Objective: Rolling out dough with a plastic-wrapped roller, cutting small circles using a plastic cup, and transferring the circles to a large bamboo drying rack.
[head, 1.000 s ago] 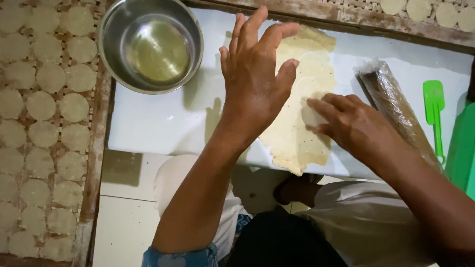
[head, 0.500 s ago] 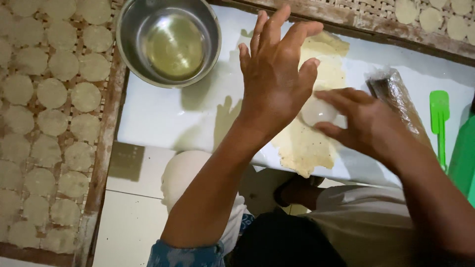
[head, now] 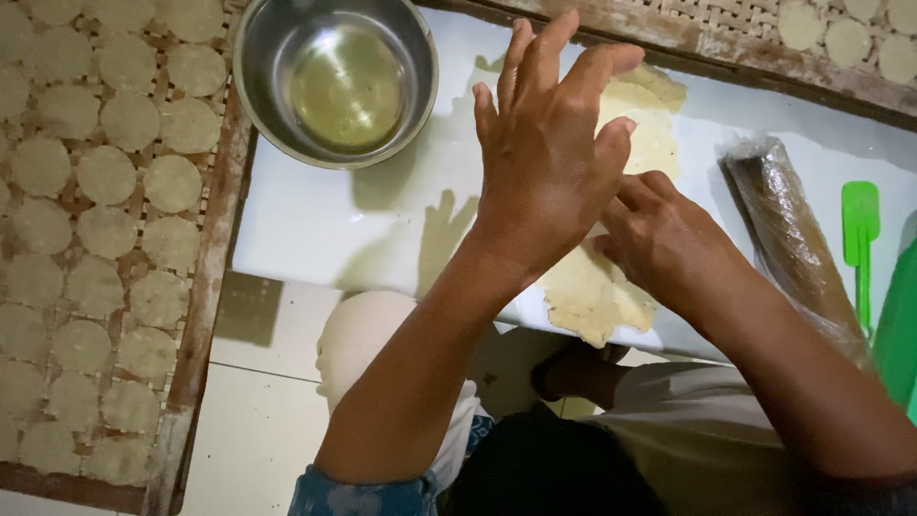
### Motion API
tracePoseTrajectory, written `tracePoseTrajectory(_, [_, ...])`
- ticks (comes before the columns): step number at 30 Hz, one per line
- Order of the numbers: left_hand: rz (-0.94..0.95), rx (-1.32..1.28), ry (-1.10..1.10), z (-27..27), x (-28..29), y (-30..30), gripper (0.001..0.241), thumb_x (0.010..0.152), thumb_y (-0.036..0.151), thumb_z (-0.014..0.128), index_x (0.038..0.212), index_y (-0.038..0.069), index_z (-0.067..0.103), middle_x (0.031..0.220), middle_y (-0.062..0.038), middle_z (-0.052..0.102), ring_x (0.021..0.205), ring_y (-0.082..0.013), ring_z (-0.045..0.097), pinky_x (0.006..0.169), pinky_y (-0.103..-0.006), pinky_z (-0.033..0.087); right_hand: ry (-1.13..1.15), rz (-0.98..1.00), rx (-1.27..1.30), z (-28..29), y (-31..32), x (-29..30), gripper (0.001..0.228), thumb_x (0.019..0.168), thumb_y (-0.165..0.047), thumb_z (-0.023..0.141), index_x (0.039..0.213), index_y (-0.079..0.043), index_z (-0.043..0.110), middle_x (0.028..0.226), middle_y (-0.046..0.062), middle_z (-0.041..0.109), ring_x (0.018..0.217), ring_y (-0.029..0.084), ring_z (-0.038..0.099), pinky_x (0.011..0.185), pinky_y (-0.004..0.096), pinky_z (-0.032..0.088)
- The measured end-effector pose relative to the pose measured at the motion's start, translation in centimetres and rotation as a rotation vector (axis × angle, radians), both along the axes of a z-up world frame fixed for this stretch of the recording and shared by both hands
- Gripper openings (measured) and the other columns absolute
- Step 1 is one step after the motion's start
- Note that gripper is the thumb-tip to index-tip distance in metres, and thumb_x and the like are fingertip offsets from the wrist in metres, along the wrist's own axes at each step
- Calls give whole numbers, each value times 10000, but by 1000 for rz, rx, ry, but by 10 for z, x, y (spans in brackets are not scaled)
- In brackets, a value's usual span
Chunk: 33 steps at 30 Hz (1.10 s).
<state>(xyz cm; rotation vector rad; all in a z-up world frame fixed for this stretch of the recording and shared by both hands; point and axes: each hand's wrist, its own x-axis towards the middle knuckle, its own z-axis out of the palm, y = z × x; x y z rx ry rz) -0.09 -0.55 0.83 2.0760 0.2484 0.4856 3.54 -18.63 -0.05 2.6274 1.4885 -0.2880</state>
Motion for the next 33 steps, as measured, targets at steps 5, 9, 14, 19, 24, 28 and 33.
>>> tracePoseTrajectory(5, [33, 69, 7, -9, 4, -3, 462, 839, 119, 782, 1274, 219, 663, 1535, -136, 436, 1541, -452, 292, 1165, -819, 247, -26, 55, 68, 0, 2, -3, 339, 788, -198, 774, 1071, -23, 711, 1227, 133, 684, 1002, 285, 623, 797, 390, 552])
tracePoseTrajectory(9, [27, 15, 10, -10, 6, -4, 458, 817, 120, 746, 1262, 201, 669, 1535, -154, 442, 1539, -465, 288, 1159, -791, 243, -123, 26, 52, -2, 6, -7, 385, 867, -291, 748, 1129, -22, 662, 996, 97, 671, 834, 245, 635, 727, 367, 546])
tracePoseTrajectory(14, [10, 46, -12, -12, 6, -3, 462, 810, 94, 759, 1251, 206, 682, 1530, -175, 464, 1531, -453, 283, 1136, -797, 247, -261, -24, 22, -10, 2, -5, 597, 937, -522, 672, 1265, -26, 611, 845, 86, 636, 730, 230, 657, 617, 332, 550])
tracePoseTrajectory(19, [-15, 8, 16, -12, 6, -1, 446, 830, 151, 737, 1266, 212, 662, 1556, -175, 432, 1547, -462, 243, 1139, -786, 215, 96, -74, 102, 0, -3, 3, 852, 841, -523, 686, 1508, -38, 472, 1448, 248, 555, 1115, 437, 634, 867, 521, 564])
tracePoseTrajectory(24, [4, 35, -38, -13, 4, 4, 444, 865, 157, 738, 1299, 201, 653, 1561, -181, 412, 1552, -477, 249, 1142, -803, 231, 33, 32, 97, 6, -6, -3, 567, 803, -171, 735, 1363, -204, 655, 1492, 118, 571, 1189, 319, 625, 843, 436, 572])
tracePoseTrajectory(28, [57, 102, -38, -15, 5, 2, 466, 837, 147, 782, 1280, 231, 665, 1521, -124, 452, 1529, -437, 333, 1166, -796, 275, -22, 61, 118, 3, -3, -4, 528, 827, -162, 709, 1350, -111, 669, 1419, 131, 630, 1112, 293, 646, 793, 389, 578])
tracePoseTrajectory(33, [17, 33, -12, -7, 3, 5, 465, 841, 148, 768, 1287, 209, 651, 1521, -140, 452, 1529, -459, 308, 1144, -794, 260, -27, 59, 117, 11, 3, -2, 561, 812, -198, 743, 1352, -103, 625, 1299, 99, 651, 963, 275, 654, 786, 402, 564])
